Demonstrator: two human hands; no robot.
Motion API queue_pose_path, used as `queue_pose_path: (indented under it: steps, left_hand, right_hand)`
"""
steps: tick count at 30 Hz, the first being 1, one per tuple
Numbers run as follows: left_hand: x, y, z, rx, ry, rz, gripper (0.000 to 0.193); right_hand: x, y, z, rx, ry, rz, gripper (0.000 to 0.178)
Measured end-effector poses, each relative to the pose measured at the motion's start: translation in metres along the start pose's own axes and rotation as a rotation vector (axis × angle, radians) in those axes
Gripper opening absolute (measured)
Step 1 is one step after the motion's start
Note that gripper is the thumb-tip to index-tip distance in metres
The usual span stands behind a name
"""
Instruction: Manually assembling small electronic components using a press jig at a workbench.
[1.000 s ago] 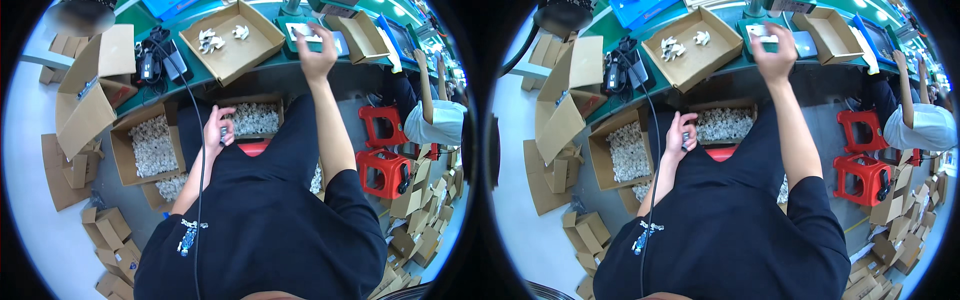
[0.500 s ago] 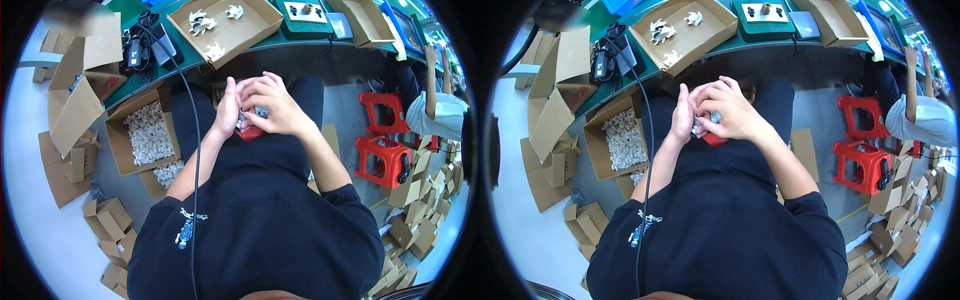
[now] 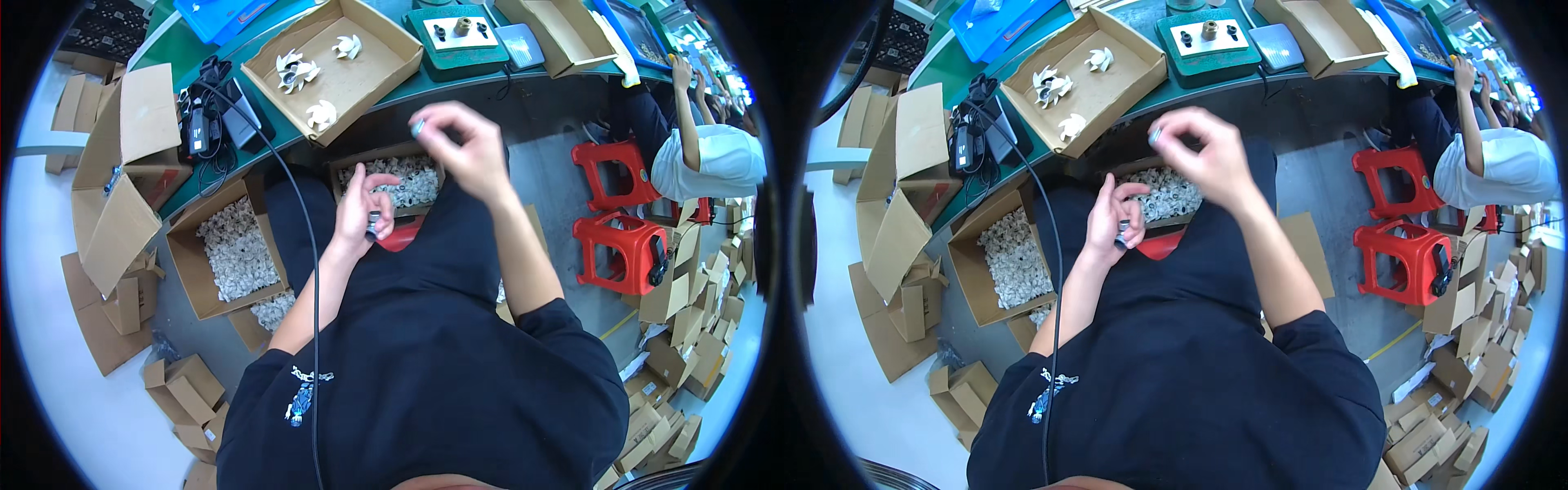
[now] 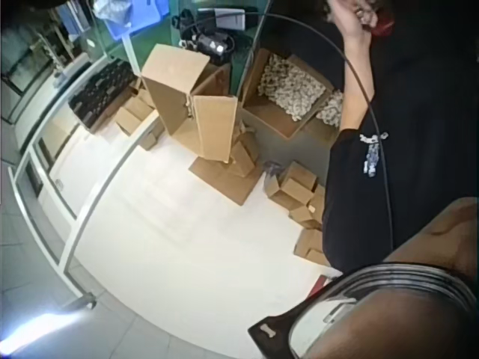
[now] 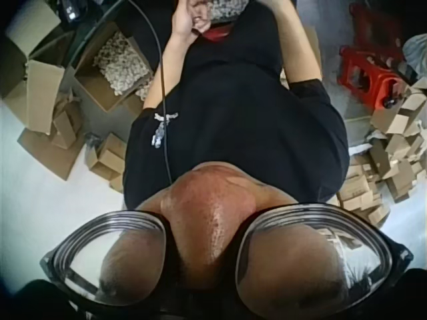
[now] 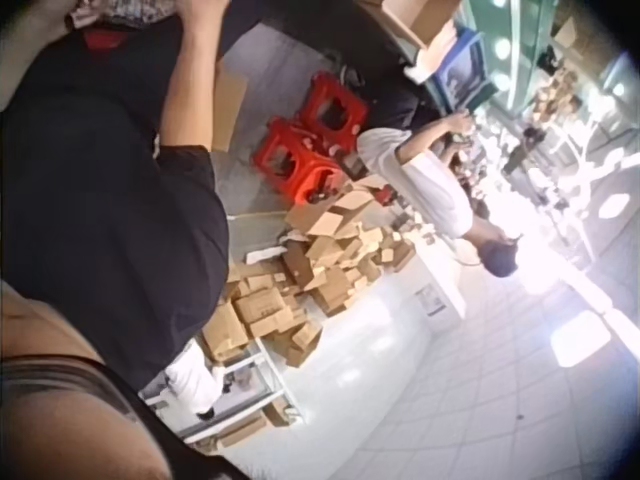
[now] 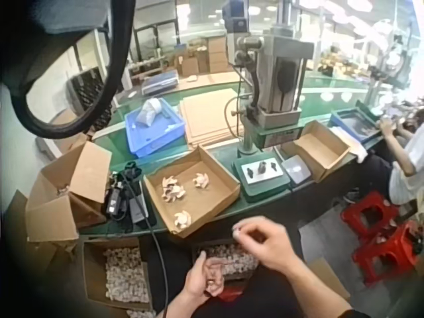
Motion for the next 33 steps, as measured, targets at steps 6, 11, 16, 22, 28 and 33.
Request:
queue_pose_path:
  steps: [6,11,16,22,28,33]
  left_hand:
    - [0.058,-0.002,-0.029,0.21,0.413,0.4,0.026]
    - [0.075,0.018,-0.044,0.361,0.371,0.343,0.026]
    - [0.105,0.017,-0.024,0.393,0.37,0.253,0.027]
    - [0.175,-0.016,0.029,0.089,0.192,0.334,0.026]
    - [0.191,-0.027,0.028,-0.068,0.02,0.304,0.026]
    - [0.174,-0.024,0.024,-0.118,-0.035,0.33,0.026]
  right_hand:
    - [0.077,-0.079,-0.013,0.279,0.363,0.637,0.014]
    - [0.075,-0.111,-0.022,0.167,0.647,0.468,0.019]
    - [0.077,-0.117,-0.026,0.004,0.675,0.338,0.021]
    - [0.17,-0.162,-0.003,0.031,0.512,0.643,0.025]
    - [0.216,-0.235,0.045,-0.468,0.837,0.383,0.034]
    - [0.226,-0.247,0.069,-0.513,0.703,0.304,0.034]
Point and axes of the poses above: each hand's wrist, its own y-axis away from the middle knuckle, its own x-axis out of the back of the hand, z = x × y, the point moved 2 cm from there along -y, towards the middle knuckle, and after that the axes turned 15 degrees about -x, right-handed, at the moved point
